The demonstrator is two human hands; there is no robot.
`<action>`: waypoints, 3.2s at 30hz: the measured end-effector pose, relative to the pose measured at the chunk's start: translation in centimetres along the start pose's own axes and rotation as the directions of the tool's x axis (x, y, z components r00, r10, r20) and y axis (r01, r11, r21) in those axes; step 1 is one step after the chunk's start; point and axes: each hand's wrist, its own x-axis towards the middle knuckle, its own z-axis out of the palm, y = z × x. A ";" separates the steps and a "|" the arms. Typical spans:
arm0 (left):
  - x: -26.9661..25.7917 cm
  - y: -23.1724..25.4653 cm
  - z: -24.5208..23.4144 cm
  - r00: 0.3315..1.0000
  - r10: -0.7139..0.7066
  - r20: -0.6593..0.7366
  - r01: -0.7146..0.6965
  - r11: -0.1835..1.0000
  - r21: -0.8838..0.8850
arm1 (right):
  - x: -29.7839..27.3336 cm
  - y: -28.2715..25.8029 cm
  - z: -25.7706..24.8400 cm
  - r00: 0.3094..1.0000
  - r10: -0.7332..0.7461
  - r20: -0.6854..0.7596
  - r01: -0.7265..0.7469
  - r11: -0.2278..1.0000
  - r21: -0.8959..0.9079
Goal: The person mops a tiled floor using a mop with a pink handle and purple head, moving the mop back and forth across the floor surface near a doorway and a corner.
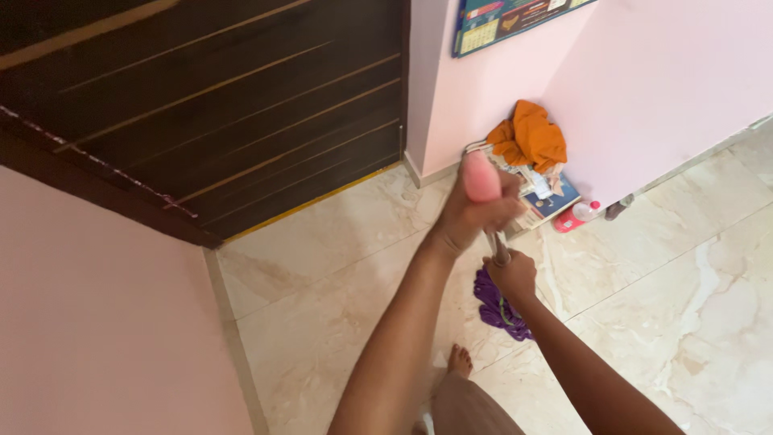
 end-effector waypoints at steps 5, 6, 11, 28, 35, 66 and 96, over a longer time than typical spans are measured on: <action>-3.0 3.6 -7.5 0.985 0.046 -0.165 -0.040 0.998 0.038 | 1.6 -6.8 6.6 0.985 -0.170 0.041 0.171 0.985 -0.022; -3.9 4.4 -9.2 0.974 0.082 -0.210 -0.071 0.996 0.058 | 1.9 -8.5 8.3 0.976 -0.214 0.045 0.214 0.977 0.015; -10.3 9.1 -15.1 0.906 0.262 -0.332 -0.221 0.962 0.158 | 2.2 -17.1 16.1 0.918 -0.382 0.104 0.366 0.919 0.145; -38.3 22.7 -17.0 0.459 0.639 -0.618 -0.188 0.749 0.635 | -20.3 -39.3 34.5 0.373 -0.797 0.475 0.690 0.580 0.432; -40.8 23.6 -15.2 0.475 0.663 -0.578 -0.260 0.734 0.628 | -21.9 -39.0 29.8 0.148 -0.772 0.619 0.666 0.540 0.515; -35.0 18.1 -18.5 0.566 0.623 -0.540 -0.007 0.659 0.752 | -11.0 -37.3 45.5 0.206 -0.940 0.274 0.693 0.337 0.637; -30.5 16.5 -11.5 0.597 0.562 -0.573 -0.188 0.792 0.581 | -10.8 -25.7 25.3 0.412 -0.804 0.429 0.678 0.585 0.445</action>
